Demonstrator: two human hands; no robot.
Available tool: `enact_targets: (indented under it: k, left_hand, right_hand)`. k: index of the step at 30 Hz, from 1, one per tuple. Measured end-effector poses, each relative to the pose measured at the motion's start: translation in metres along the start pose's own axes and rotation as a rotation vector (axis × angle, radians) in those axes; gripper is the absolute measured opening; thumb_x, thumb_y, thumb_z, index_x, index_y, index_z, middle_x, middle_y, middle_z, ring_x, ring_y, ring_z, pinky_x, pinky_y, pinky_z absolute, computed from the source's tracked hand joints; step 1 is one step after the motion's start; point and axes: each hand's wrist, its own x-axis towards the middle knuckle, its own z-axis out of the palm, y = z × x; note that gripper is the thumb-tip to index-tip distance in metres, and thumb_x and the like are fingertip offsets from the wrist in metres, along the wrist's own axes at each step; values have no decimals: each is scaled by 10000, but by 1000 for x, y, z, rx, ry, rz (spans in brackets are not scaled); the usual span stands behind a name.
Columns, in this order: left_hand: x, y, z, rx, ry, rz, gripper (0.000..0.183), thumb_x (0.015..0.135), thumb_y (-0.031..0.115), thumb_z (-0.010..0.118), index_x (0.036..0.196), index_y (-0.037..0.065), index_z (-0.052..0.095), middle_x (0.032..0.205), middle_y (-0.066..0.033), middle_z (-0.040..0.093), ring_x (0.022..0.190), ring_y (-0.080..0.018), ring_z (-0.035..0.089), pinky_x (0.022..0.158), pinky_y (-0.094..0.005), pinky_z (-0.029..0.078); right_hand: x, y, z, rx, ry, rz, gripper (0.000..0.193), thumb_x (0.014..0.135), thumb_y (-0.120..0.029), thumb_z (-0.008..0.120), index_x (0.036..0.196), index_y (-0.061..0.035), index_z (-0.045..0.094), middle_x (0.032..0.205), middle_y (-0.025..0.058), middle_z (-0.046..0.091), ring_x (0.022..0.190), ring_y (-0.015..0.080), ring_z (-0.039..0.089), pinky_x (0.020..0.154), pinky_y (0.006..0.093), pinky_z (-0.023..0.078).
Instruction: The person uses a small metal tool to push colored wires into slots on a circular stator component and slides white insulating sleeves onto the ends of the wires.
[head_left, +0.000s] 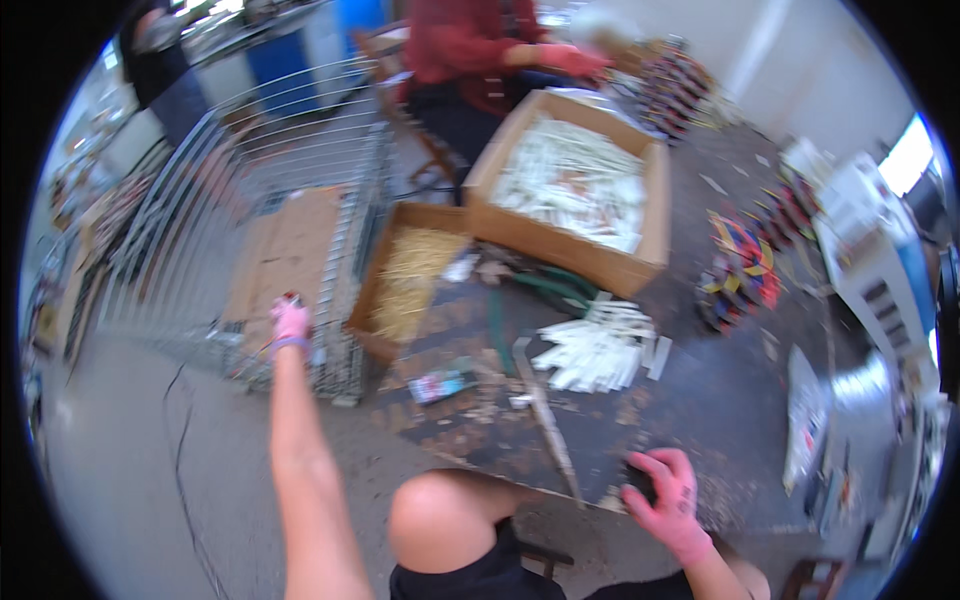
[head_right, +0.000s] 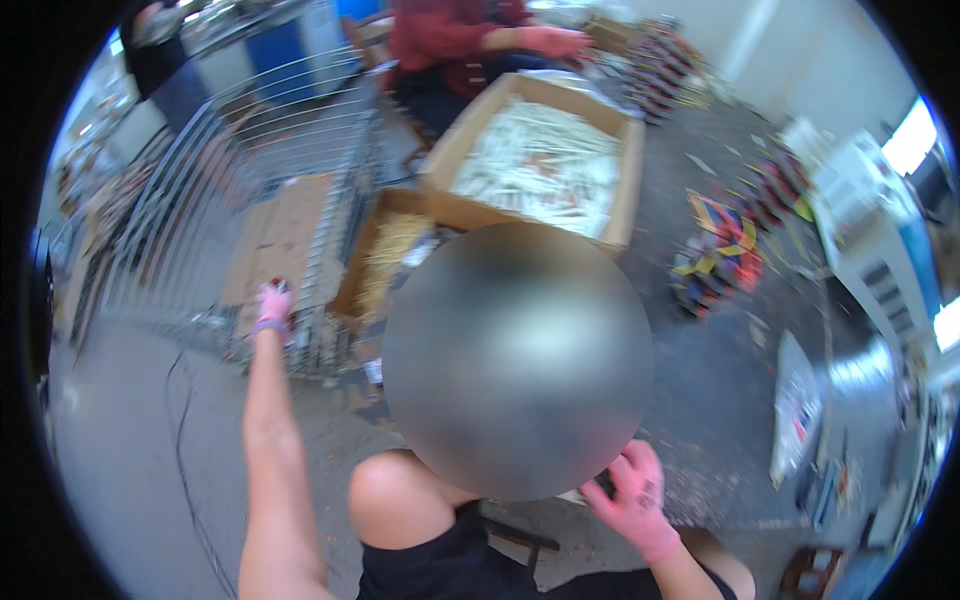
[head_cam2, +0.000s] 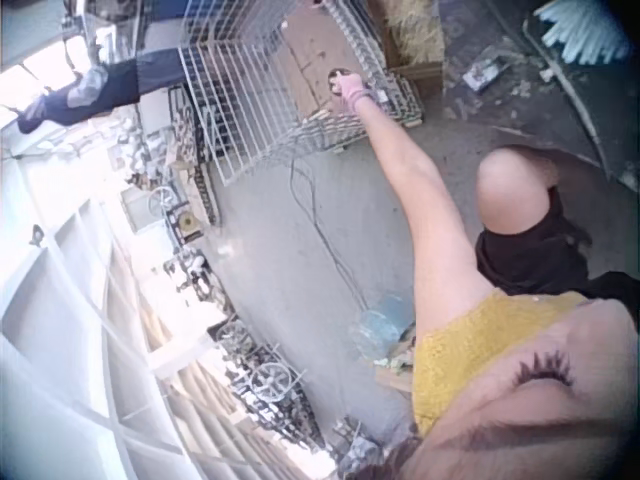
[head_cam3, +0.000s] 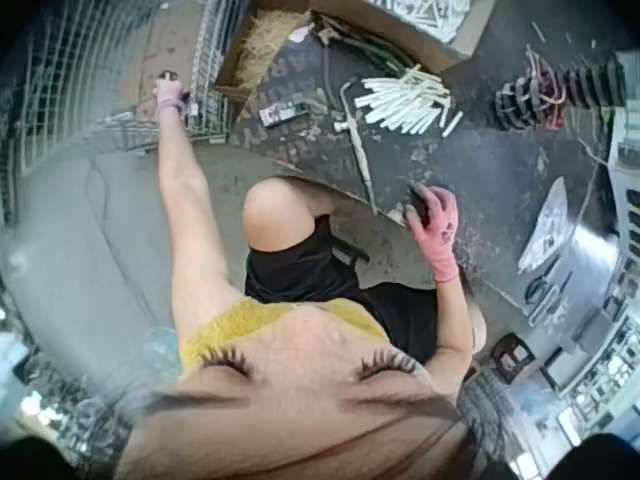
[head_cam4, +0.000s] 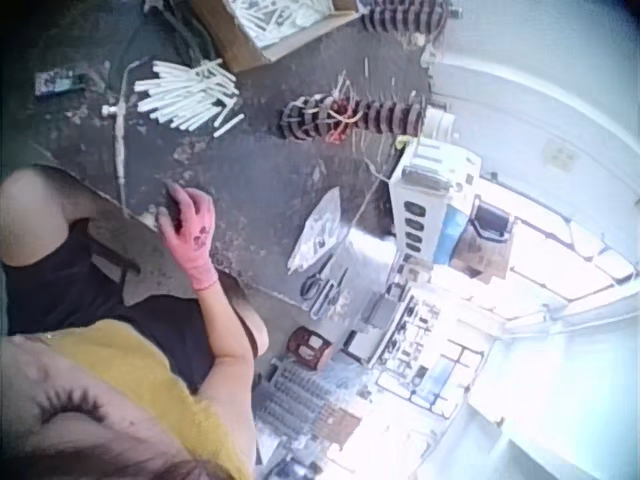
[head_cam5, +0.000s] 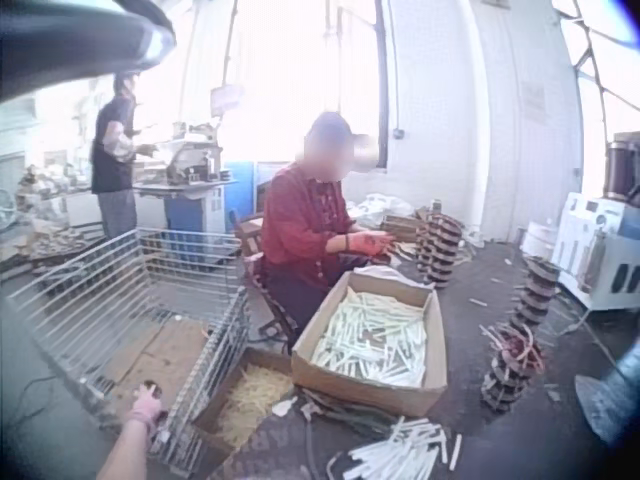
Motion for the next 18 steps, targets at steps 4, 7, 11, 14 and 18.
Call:
enact_targets:
  k: [4, 7, 11, 14, 18]
  left_hand:
    - [23, -15, -10, -113, 215, 297, 567, 973, 201, 516, 1477, 33, 316, 1548, -256, 217, 1304, -355, 461, 1064, -416, 406]
    - [-100, 120, -80, -664, 77, 638, 582, 939, 34, 551, 1470, 24, 312, 1476, -179, 352, 1168, -278, 538, 1000, -376, 454]
    - [-264, 210, -186, -770, 25, 1088, 577, 868, -40, 594, 1410, 26, 409, 1428, -161, 434, 1249, -280, 498, 1003, -381, 455]
    - [-376, 238, -210, -681, -409, 1409, 551, 773, 30, 709, 1297, 30, 538, 1334, -200, 529, 1263, -406, 490, 1047, -517, 398]
    - [-461, 239, -185, -641, -808, 1513, 551, 832, 146, 721, 1325, 26, 506, 1346, -205, 510, 1206, -373, 535, 1002, -443, 443]
  right_hand:
    - [12, 13, 5, 166, 31, -21, 311, 792, -104, 703, 1096, -53, 659, 1009, 122, 608, 881, 270, 608, 774, 355, 505]
    - [48, 4, -55, 94, 275, -21, 178, 843, -14, 631, 1019, -19, 654, 923, 102, 643, 800, 188, 623, 706, 281, 498]
    - [106, 75, -127, 177, 737, 228, 278, 973, -193, 521, 1134, 1, 637, 893, 52, 646, 775, 117, 593, 681, 269, 480]
    - [144, 163, -160, 243, 529, 499, 478, 915, -434, 601, 1099, 6, 639, 877, 46, 655, 709, 119, 596, 645, 280, 489]
    - [188, 150, -145, 115, 371, 521, 510, 811, -486, 646, 983, -6, 677, 869, 124, 695, 770, 223, 671, 700, 337, 514]
